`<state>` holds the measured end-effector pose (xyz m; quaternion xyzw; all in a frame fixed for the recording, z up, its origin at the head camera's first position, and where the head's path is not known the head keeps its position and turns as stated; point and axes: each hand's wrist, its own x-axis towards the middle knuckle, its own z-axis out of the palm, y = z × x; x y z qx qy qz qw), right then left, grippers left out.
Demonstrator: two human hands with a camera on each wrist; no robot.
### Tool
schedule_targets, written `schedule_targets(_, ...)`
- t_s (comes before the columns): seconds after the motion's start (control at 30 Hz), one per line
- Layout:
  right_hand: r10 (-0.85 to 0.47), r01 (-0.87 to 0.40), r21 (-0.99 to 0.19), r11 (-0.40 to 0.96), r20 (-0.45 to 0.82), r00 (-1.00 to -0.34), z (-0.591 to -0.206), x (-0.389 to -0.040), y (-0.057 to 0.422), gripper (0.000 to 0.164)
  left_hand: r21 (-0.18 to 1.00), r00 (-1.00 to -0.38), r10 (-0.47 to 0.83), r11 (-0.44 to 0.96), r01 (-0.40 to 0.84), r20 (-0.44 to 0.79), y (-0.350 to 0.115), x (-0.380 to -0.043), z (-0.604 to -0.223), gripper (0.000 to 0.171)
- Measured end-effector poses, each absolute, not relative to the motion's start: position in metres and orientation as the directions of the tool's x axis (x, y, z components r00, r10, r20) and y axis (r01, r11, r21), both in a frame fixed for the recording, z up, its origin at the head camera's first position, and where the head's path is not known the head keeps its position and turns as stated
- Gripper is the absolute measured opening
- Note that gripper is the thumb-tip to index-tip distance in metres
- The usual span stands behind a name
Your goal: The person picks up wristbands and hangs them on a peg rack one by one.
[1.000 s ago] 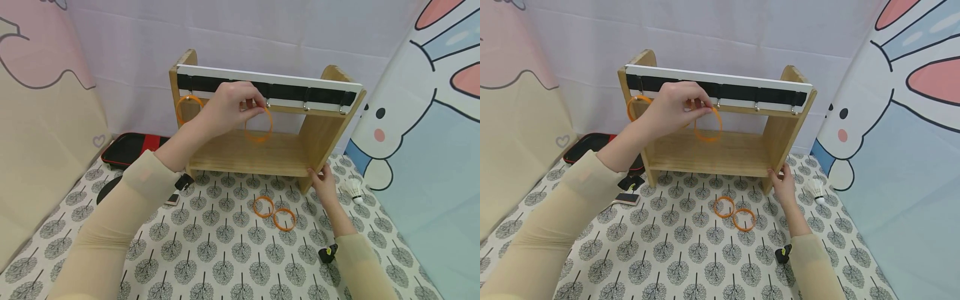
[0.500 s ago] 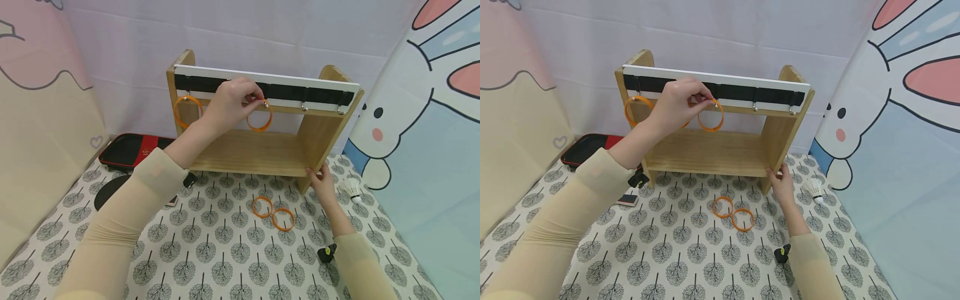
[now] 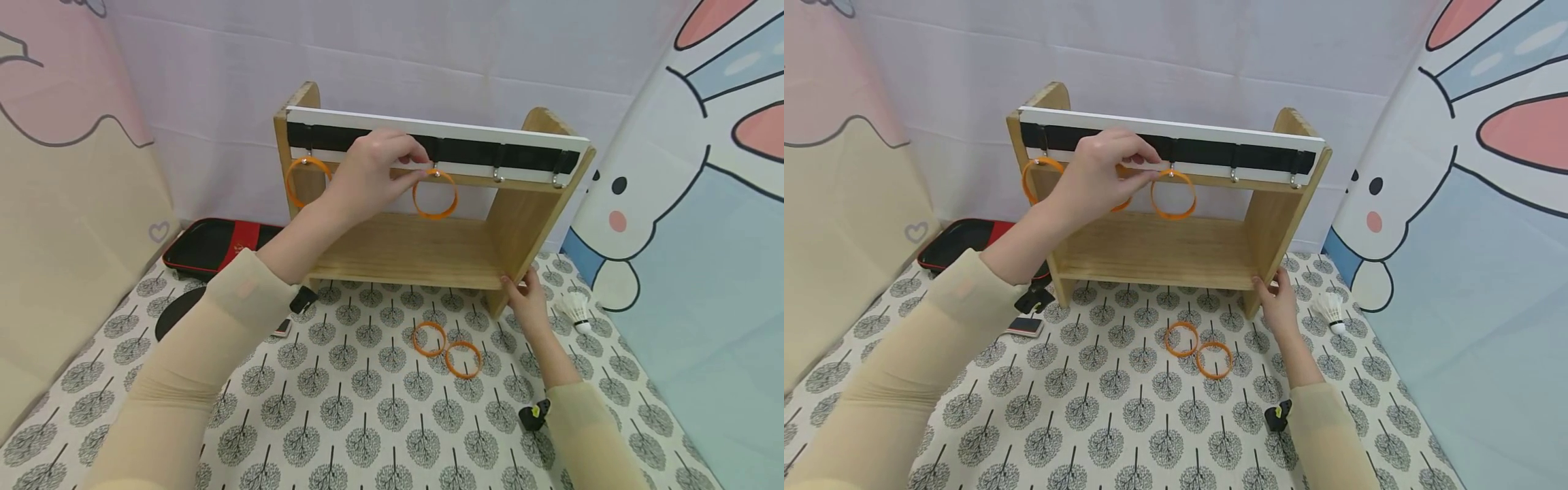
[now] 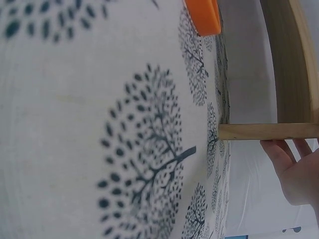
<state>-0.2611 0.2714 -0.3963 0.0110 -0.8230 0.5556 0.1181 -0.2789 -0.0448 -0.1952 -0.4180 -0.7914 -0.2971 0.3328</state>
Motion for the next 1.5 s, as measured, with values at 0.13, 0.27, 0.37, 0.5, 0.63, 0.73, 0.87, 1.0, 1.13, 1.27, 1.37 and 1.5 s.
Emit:
schedule_targets(0.13,0.118,-0.147,-0.909,0.389,0.207,-0.971,-0.395,-0.26,0.271,0.055,0.204,-0.392,0.467,0.403,0.892,0.792,-0.045,-0.267,-0.193,0.014)
schedule_targets(0.27,0.121,-0.145,-0.908,0.392,0.207,-0.971,-0.393,-0.259,0.271,0.055,0.209,-0.38,0.504,0.363,0.908,0.776,-0.043,-0.251,-0.197,0.013)
schedule_targets(0.37,0.122,-0.137,-0.911,0.389,0.198,-0.973,-0.392,-0.258,0.27,0.055,0.228,-0.395,0.552,0.347,0.91,0.734,-0.041,-0.241,-0.208,0.015)
schedule_targets(0.5,0.118,-0.131,-0.915,0.383,0.189,-0.975,-0.393,-0.259,0.268,0.056,0.256,-0.428,0.621,0.35,0.901,0.657,-0.042,-0.238,-0.229,0.019)
schedule_targets(0.63,0.115,-0.134,-0.916,0.379,0.19,-0.975,-0.394,-0.261,0.266,0.055,0.31,-0.478,0.657,0.364,0.878,0.583,-0.045,-0.241,-0.254,0.022)
schedule_targets(0.73,0.114,-0.134,-0.915,0.379,0.19,-0.975,-0.394,-0.262,0.265,0.054,0.384,-0.519,0.669,0.355,0.852,0.532,-0.046,-0.245,-0.276,0.023)
schedule_targets(0.87,0.111,-0.134,-0.914,0.382,0.189,-0.976,-0.395,-0.262,0.265,0.054,0.482,-0.565,0.668,0.335,0.809,0.484,-0.045,-0.252,-0.308,0.025)
schedule_targets(1.0,0.119,-0.131,-0.914,0.384,0.189,-0.975,-0.395,-0.261,0.265,0.053,0.583,-0.626,0.661,0.335,0.74,0.414,-0.041,-0.26,-0.339,0.03)
schedule_targets(1.13,0.126,-0.125,-0.912,0.39,0.188,-0.974,-0.395,-0.26,0.265,0.053,0.665,-0.683,0.656,0.357,0.656,0.321,-0.036,-0.266,-0.363,0.034)
schedule_targets(1.27,0.134,-0.119,-0.912,0.393,0.185,-0.974,-0.395,-0.26,0.266,0.054,0.721,-0.709,0.66,0.364,0.59,0.247,-0.031,-0.269,-0.384,0.035)
schedule_targets(1.37,0.139,-0.117,-0.911,0.396,0.185,-0.973,-0.394,-0.259,0.266,0.054,0.73,-0.698,0.682,0.361,0.58,0.218,-0.026,-0.27,-0.398,0.037)
schedule_targets(1.5,0.14,-0.12,-0.909,0.399,0.19,-0.972,-0.394,-0.258,0.267,0.053,0.704,-0.667,0.72,0.372,0.605,0.193,-0.018,-0.274,-0.417,0.042)
